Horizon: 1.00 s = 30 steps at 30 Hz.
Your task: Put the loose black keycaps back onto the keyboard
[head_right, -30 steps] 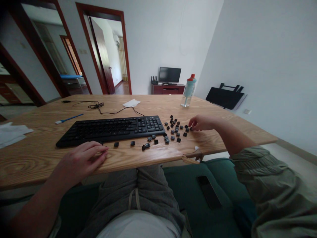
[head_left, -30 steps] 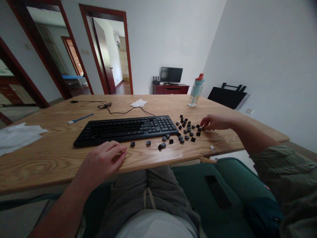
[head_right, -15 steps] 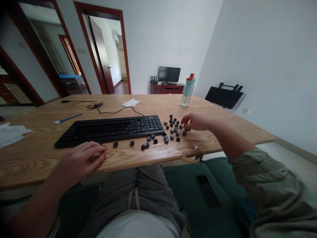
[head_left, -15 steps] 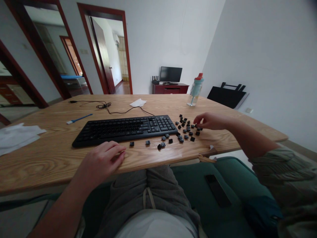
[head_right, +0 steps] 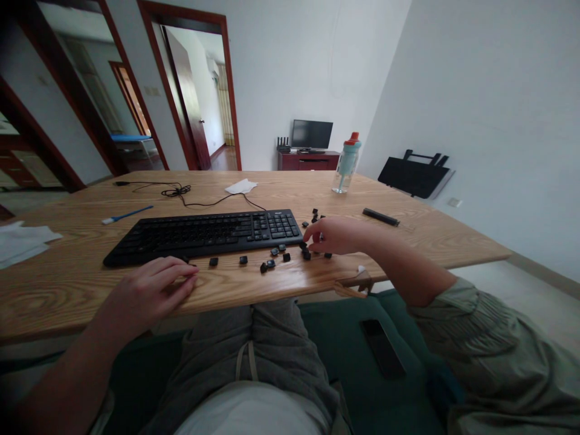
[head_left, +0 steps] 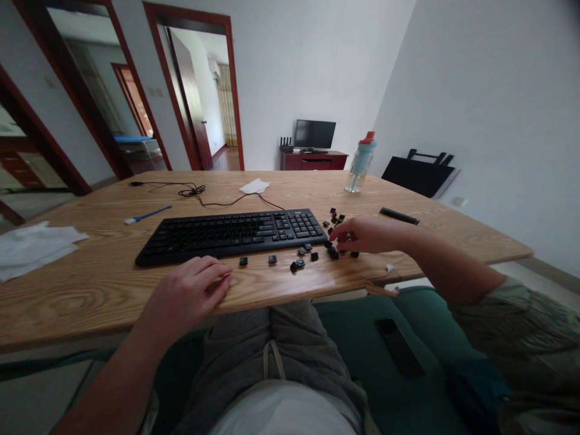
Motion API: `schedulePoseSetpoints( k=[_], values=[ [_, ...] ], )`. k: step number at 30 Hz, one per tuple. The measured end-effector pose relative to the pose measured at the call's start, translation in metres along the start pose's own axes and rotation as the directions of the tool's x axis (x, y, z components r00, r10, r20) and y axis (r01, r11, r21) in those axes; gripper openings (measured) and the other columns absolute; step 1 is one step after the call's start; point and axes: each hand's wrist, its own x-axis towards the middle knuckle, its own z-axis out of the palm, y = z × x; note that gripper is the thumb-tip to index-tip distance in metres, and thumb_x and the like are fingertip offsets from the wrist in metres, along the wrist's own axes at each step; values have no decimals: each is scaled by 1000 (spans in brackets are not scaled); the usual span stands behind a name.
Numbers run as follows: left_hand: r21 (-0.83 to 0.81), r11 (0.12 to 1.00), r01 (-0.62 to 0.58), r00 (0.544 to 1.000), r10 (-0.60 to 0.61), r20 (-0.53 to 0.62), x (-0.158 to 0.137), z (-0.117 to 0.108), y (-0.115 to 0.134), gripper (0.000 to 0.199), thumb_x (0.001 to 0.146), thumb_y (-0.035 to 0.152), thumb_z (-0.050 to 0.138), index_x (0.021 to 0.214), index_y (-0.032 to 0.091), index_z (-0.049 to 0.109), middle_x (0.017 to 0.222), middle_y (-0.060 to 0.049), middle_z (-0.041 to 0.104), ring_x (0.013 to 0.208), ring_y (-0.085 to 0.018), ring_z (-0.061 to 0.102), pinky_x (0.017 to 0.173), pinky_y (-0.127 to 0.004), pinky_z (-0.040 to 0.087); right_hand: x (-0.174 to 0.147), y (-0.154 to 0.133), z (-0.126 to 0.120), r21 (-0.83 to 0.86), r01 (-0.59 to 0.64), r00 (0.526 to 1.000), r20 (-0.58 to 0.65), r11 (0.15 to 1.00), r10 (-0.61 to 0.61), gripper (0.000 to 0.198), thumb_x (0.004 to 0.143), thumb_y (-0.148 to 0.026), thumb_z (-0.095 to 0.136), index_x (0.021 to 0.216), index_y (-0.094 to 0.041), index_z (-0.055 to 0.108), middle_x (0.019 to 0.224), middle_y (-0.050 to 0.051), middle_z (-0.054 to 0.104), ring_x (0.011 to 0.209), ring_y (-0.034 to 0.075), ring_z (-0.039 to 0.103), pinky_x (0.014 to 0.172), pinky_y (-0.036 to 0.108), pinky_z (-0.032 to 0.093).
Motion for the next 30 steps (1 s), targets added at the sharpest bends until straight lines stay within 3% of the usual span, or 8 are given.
schedulePoseSetpoints(
  k=[5, 9, 12, 20, 30],
  values=[
    [-2, 1000, -9, 1000, 9, -11, 0, -1, 1, 16, 96, 27, 55, 97, 18, 68, 94, -3, 67, 84, -16, 61, 77, -30, 48, 1, -21, 4, 2, 97, 995, -27, 995, -97, 29, 87, -26, 60, 112, -25, 74, 92, 4, 74, 69, 14, 62, 61, 24, 41],
    [-14, 1000, -4, 1000, 4, -1, 0, -1, 1, 16, 96, 26, 55, 98, 17, 68, 95, -3, 67, 85, -17, 62, 78, -30, 49, 6, -45, 9, -5, 230, 970, -76, 973, -230, 30, 88, -22, 57, 111, -23, 75, 102, 5, 75, 79, 16, 65, 67, 25, 43],
    [-17, 1000, -5, 1000, 5, -6, 0, -1, 1, 15, 96, 25, 55, 99, 17, 68, 95, -4, 67, 85, -17, 61, 78, -31, 49, 14, -58, 10, -55, 264, 959, -86, 963, -268, 32, 87, -19, 55, 112, -23, 75, 104, 6, 75, 86, 18, 66, 72, 26, 45],
    [-3, 1000, 11, 1000, -11, 17, -1, -4, 4, 15, 98, 22, 53, 98, 17, 67, 93, -5, 67, 84, -17, 60, 77, -32, 51, 33, -71, 13, -139, 219, 975, -14, 966, -224, 28, 84, -21, 58, 106, -21, 76, 105, 7, 74, 93, 22, 67, 80, 30, 47],
    [2, 1000, 26, 1000, -26, 16, -1, -5, 5, 14, 98, 21, 53, 98, 18, 67, 94, -5, 67, 85, -17, 61, 77, -32, 51, 36, -67, 15, -127, 209, 976, -27, 970, -214, 18, 81, -27, 63, 97, -23, 71, 97, 3, 73, 85, 19, 64, 69, 27, 43]
  ],
)
